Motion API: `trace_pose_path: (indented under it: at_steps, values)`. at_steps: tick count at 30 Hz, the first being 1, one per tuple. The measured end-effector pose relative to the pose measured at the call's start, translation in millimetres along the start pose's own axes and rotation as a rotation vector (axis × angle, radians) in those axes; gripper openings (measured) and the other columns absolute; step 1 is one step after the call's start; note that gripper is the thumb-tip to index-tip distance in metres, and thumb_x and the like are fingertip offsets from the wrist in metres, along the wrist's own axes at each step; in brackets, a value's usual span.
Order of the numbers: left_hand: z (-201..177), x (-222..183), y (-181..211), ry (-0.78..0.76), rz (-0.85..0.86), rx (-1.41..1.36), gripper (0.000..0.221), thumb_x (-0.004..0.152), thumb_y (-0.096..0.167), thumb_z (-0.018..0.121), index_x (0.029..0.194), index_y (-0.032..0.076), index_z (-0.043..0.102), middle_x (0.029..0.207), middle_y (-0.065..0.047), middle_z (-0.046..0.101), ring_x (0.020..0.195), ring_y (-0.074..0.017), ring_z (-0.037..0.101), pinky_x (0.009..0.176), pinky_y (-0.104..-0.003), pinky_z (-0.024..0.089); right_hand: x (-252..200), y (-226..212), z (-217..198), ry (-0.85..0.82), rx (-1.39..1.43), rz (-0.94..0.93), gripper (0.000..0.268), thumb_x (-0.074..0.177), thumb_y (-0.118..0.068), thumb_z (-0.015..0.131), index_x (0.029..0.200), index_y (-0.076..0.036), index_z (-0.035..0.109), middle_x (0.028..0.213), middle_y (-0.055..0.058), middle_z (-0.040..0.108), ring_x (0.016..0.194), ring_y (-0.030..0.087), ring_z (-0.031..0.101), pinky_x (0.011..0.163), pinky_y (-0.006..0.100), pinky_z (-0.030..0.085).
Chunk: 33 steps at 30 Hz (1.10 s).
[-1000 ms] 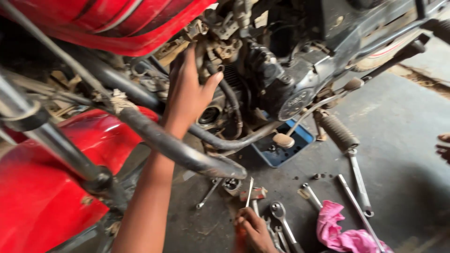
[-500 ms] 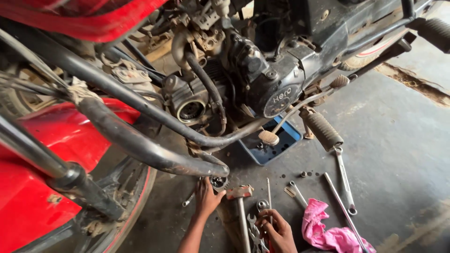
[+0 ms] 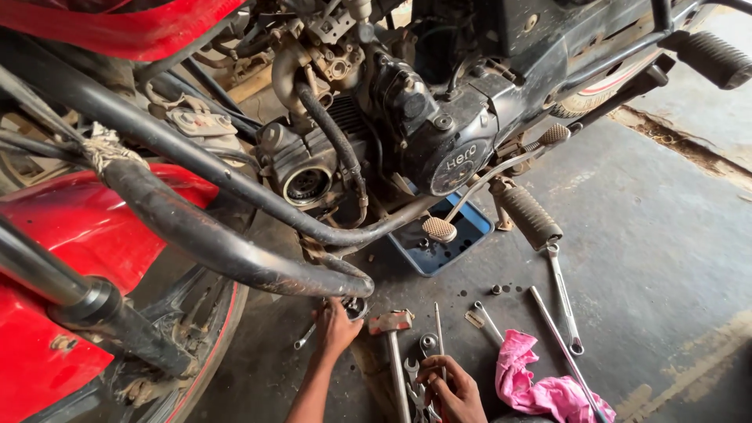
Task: The person works on the engine area of a red motorcycle, first using a screwdriver on components near the engine, then fitting a socket wrench and repeatedly turning it on a bolt while steadying parts with the other hand. Small fasteners and loose bolts lie on the floor among scattered wrenches and a pink cloth.
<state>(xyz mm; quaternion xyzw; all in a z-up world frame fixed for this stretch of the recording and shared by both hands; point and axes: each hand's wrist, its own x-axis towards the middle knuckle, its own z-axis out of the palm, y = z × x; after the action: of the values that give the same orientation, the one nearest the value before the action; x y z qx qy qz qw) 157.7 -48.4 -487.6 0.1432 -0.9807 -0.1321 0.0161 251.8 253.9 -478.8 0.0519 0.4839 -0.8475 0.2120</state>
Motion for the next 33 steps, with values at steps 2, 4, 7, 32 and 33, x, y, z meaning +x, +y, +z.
trace_pose_path:
  at_steps: [2,4,7,32,33]
  values:
    - [-5,-23,-21,0.067,0.013,-0.090,0.082,0.068,0.038,0.088,0.131,-0.001,0.051,0.131,-0.021,0.061,0.126,-0.0377,0.056,0.107,-0.055,0.040,-1,-2,2,0.011,-0.008,0.004,0.022,0.094,-0.001,0.057,0.114,0.004,0.066,0.086,0.014,0.074,0.064,0.014,0.065,0.055,0.030,0.054]
    - [-19,-62,-46,0.134,0.025,-0.176,0.085,0.066,0.035,0.088,0.133,-0.002,0.049,0.130,-0.022,0.062,0.122,-0.0381,0.059,0.105,-0.049,0.045,-2,-5,4,0.022,-0.013,0.010,0.022,0.095,-0.002,0.058,0.114,0.003,0.066,0.085,0.013,0.075,0.064,0.013,0.064,0.055,0.029,0.053]
    - [-48,-113,-75,0.232,-0.067,-0.038,0.080,0.061,0.037,0.092,0.126,0.006,0.057,0.123,-0.018,0.066,0.110,-0.0334,0.065,0.094,-0.047,0.049,1,-11,7,0.034,-0.048,0.006,0.020,0.096,-0.002,0.059,0.113,0.003,0.069,0.086,0.011,0.073,0.067,0.009,0.058,0.058,0.026,0.048]
    - [-32,-39,-54,0.158,0.211,0.058,0.032,0.088,0.027,0.071,0.113,0.008,0.067,0.110,-0.018,0.071,0.103,-0.0382,0.067,0.089,-0.048,0.053,15,-88,43,0.038,-0.400,0.199,0.053,0.083,0.006,0.052,0.132,-0.009,0.041,0.116,0.014,0.075,0.095,0.020,0.069,0.087,0.034,0.056]
    - [-23,-6,-34,-0.020,0.178,0.163,0.023,0.099,0.031,0.065,0.106,0.011,0.071,0.108,-0.017,0.071,0.102,-0.0386,0.067,0.089,-0.049,0.052,16,-84,39,0.039,-0.336,0.157,0.055,0.081,0.009,0.052,0.132,-0.007,0.043,0.113,0.017,0.074,0.091,0.022,0.067,0.084,0.036,0.056]
